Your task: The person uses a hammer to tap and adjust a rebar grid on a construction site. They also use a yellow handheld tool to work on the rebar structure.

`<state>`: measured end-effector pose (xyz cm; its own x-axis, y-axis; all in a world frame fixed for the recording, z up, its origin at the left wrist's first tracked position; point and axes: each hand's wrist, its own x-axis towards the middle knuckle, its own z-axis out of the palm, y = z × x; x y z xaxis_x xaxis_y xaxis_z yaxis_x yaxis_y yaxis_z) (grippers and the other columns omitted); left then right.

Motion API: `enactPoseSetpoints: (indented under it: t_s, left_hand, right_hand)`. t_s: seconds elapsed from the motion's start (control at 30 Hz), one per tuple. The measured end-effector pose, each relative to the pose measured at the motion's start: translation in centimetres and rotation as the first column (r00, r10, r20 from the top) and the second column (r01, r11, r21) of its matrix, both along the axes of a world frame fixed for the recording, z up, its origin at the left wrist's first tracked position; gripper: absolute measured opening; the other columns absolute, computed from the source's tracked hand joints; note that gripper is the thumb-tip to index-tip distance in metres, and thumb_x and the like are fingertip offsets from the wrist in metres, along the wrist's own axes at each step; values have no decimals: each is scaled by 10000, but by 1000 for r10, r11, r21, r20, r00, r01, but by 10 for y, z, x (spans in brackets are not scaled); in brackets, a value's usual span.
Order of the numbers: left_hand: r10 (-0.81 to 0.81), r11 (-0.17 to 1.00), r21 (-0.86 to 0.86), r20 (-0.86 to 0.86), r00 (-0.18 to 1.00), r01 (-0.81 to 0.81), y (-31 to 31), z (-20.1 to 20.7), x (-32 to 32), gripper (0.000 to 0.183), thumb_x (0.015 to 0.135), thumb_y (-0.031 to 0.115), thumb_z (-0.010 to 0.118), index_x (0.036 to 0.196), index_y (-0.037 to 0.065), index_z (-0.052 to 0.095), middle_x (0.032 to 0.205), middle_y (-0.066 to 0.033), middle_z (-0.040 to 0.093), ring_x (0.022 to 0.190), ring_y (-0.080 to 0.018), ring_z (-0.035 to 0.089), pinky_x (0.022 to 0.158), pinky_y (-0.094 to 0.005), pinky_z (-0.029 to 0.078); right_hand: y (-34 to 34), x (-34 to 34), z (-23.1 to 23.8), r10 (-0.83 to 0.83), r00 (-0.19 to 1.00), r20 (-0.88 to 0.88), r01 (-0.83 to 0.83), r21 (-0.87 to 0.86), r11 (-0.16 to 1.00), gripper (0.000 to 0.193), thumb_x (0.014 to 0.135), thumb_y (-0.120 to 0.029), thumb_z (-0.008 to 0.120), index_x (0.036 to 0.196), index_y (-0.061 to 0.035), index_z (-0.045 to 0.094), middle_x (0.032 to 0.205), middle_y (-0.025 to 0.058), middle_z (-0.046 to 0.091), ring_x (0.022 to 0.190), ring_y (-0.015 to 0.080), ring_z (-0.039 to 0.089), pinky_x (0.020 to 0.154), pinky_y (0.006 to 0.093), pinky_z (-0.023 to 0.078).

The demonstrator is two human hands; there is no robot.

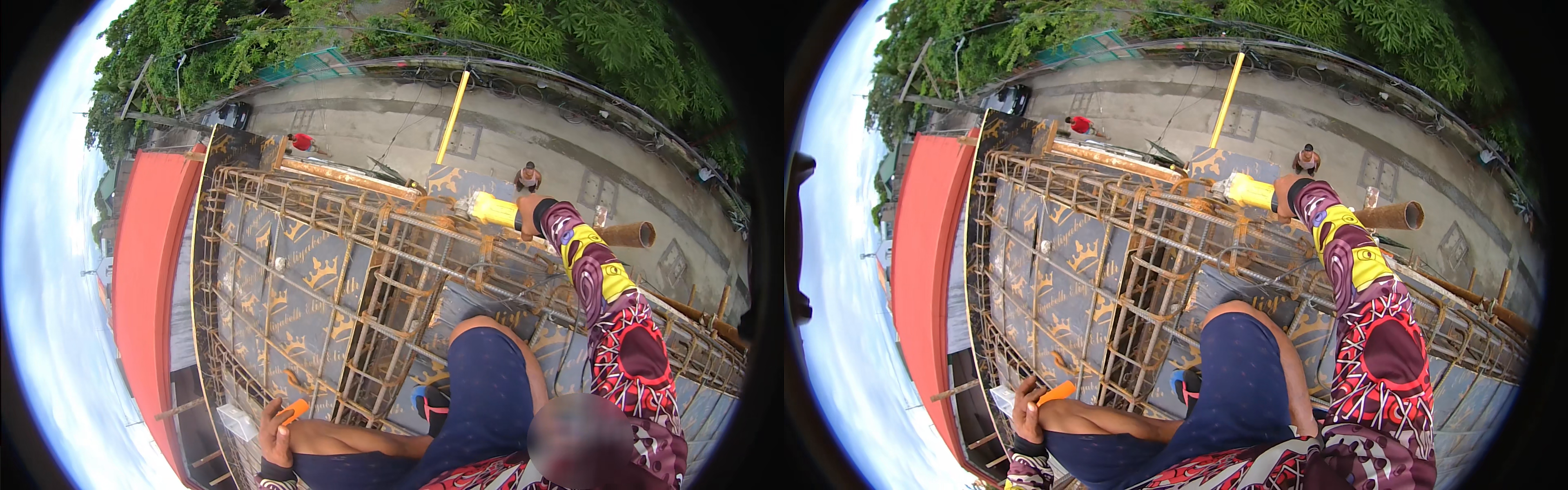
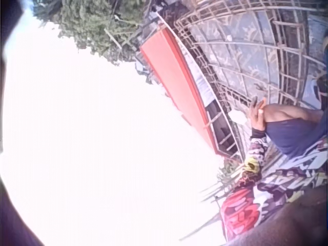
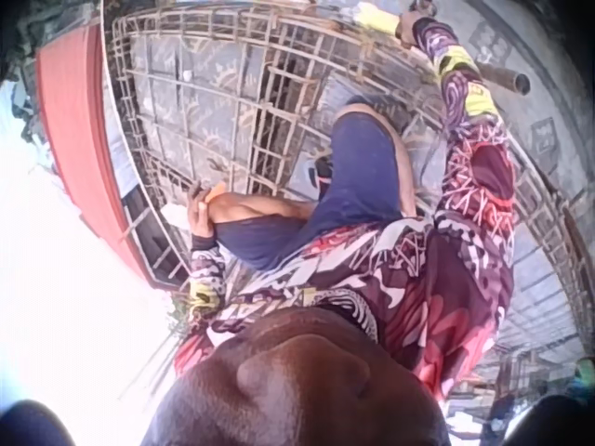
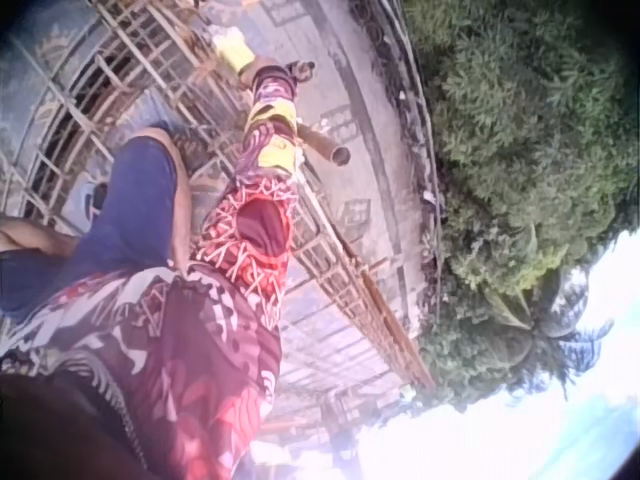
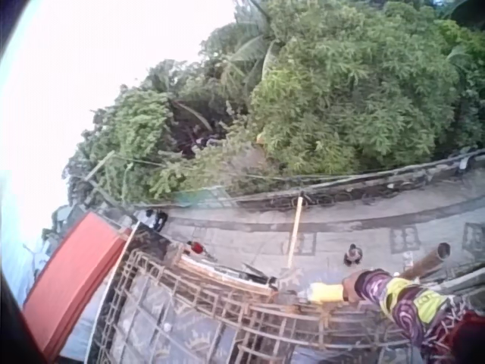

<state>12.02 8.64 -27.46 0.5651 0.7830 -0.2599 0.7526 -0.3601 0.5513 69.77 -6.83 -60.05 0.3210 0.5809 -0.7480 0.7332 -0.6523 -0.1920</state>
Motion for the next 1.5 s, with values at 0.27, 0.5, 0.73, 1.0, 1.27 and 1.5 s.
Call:
enactPoseSetpoints:
  t_s: [0.27,0.5,0.73,1.0,1.27,1.5]
  left_hand:
    - [17,1000,-14,5,1000,-17,-2,-1,5,621,958,553,519,1111,-21,701,1353,-256,516,1262,-365,494,1064,-451,365]
    - [-8,1000,5,-15,1000,8,2,-4,-7,639,967,564,486,1123,-19,695,1357,-268,515,1284,-382,477,1089,-471,334]
    - [-17,1000,-5,-25,1000,17,-7,3,16,601,1011,497,421,1081,-41,680,1350,-247,507,1233,-344,493,1077,-457,343]
    - [9,999,-51,2,1000,-9,-8,3,19,605,1014,501,417,1083,-39,680,1358,-244,495,1229,-347,493,1069,-452,351]
    - [-25,999,-28,-17,1000,24,-8,5,20,618,1006,517,425,1081,-42,677,1361,-241,494,1225,-338,490,1067,-459,346]
    - [-5,998,-64,6,1000,5,-6,6,7,629,1001,521,436,1085,-58,668,1371,-234,487,1254,-337,472,1085,-457,332]
  right_hand:
    - [-3,4,3,-14,1000,-25,15,23,1000,579,550,-259,856,1039,8,703,954,208,724,902,330,715,770,419,578]
    - [-2,2,1,-3,1000,-5,3,11,1000,535,597,-290,839,1030,5,730,981,182,732,899,298,721,745,400,579]
    - [-5,1,5,-25,999,-21,25,-17,1000,548,618,-275,835,1096,-32,722,1016,151,735,902,288,722,765,408,580]
    - [-5,0,-5,-25,999,-33,24,-31,999,564,611,-272,846,1100,-22,718,1028,168,732,915,300,721,764,417,582]
    - [-2,2,-2,-27,999,-27,27,14,1000,556,598,-271,836,1080,-18,721,997,170,734,897,304,720,750,420,579]
    - [-7,-4,-8,-17,999,-52,19,30,999,500,612,-264,833,1027,-3,733,968,189,730,879,309,720,743,416,568]
